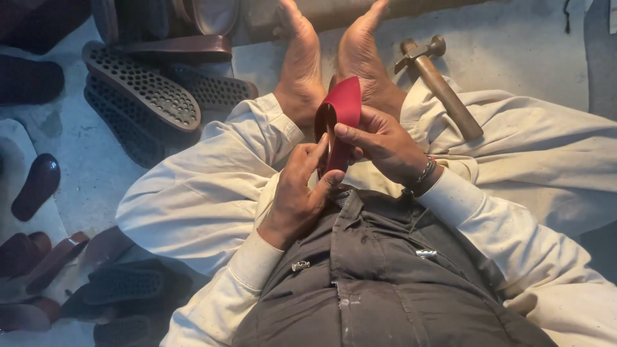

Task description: Assembling a red sandal by fitting the upper material onto the sole and securing it with a hammer.

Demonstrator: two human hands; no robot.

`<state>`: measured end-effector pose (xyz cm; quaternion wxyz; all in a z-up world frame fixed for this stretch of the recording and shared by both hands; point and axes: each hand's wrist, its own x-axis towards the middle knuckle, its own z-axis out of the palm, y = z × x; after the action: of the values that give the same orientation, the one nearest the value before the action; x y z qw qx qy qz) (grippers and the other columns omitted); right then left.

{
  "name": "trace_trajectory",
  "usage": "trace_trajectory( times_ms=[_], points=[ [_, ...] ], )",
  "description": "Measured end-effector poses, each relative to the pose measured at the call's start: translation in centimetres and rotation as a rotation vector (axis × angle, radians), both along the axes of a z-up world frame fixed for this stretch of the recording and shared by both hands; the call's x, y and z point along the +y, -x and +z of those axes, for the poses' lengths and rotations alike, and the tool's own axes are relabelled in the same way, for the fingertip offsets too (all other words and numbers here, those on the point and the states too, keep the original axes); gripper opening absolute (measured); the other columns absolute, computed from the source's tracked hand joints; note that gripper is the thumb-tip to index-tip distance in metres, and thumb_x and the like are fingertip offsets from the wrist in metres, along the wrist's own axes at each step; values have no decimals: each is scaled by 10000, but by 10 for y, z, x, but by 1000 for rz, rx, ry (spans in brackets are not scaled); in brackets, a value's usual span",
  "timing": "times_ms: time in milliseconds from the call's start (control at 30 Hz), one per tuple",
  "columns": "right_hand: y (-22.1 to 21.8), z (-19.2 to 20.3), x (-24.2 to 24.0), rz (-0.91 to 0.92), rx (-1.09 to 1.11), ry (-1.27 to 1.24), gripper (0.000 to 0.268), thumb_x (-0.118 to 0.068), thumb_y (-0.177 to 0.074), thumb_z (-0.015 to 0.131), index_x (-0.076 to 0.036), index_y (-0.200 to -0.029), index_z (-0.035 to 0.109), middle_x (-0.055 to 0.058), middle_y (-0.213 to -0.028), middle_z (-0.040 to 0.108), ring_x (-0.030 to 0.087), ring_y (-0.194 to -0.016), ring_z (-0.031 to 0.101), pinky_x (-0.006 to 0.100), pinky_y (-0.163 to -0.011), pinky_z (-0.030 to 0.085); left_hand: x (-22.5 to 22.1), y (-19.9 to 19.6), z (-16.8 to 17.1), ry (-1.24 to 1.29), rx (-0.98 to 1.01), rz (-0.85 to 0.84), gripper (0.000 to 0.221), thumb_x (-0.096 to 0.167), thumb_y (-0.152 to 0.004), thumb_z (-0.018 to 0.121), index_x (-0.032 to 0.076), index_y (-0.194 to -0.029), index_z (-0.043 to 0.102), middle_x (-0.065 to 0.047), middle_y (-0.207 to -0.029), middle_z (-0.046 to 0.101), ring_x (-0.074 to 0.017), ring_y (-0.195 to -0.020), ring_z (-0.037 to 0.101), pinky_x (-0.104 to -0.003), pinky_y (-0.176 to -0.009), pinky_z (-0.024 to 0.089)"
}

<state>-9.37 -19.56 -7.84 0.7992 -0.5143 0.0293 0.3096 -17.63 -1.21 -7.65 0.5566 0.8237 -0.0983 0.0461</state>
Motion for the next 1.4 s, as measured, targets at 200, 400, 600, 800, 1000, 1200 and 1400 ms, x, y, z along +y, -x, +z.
trace_trajectory(
  times_ms=[200,400,600,800,1000,1200,1400],
  points=[
    [-7,8,2,40,-136,97,133,-80,-909,793,-18,-995,712,63,-671,646,102,-508,631,217,-427,537,-2,3,1,-52,66,19,582,253,-944,754,-3,-1430,562,-150,-1036,633,-290,-876,669,-418,-797,558],
    [-34,-45,-5,15,-180,217,161,-74,-860,865,-26,-931,729,67,-749,673,91,-563,646,212,-438,513,-7,-1,14,58,179,79,531,192,-872,816,-23,-1324,637,-114,-1003,659,-240,-860,698,-356,-777,571],
    [-34,-8,-3,-5,-128,170,148,-78,-883,845,-56,-908,701,42,-748,660,63,-555,605,182,-447,488,-6,-1,13,128,285,78,560,137,-858,825,-54,-1340,614,-158,-1043,669,-283,-940,730,-386,-823,589],
    [-25,-59,4,8,-130,129,193,-7,-809,886,-4,-887,709,94,-715,682,125,-538,656,236,-442,539,-7,1,10,126,379,72,660,126,-850,813,-67,-1419,542,-196,-1116,639,-299,-1039,688,-426,-906,571],
    [-19,-35,23,24,-188,107,216,34,-767,891,-2,-882,711,79,-705,673,126,-571,676,258,-472,564,-3,-15,-9,116,578,159,432,129,-842,745,0,-1247,668,-133,-1071,600,-264,-978,665,-384,-854,594],
    [-24,-43,20,67,-177,165,226,-21,-776,903,-29,-951,761,55,-680,664,101,-555,628,240,-463,548,4,-21,-25,55,645,143,265,173,-830,737,33,-1047,682,-120,-1026,572,-299,-1001,666,-410,-807,585],
    [-51,-104,13,46,-261,263,175,-69,-798,910,-48,-890,763,26,-616,567,88,-519,593,225,-415,499,4,-21,-30,59,654,142,208,146,-835,732,51,-1008,667,-113,-991,550,-284,-969,654,-375,-786,582]
  ],
)
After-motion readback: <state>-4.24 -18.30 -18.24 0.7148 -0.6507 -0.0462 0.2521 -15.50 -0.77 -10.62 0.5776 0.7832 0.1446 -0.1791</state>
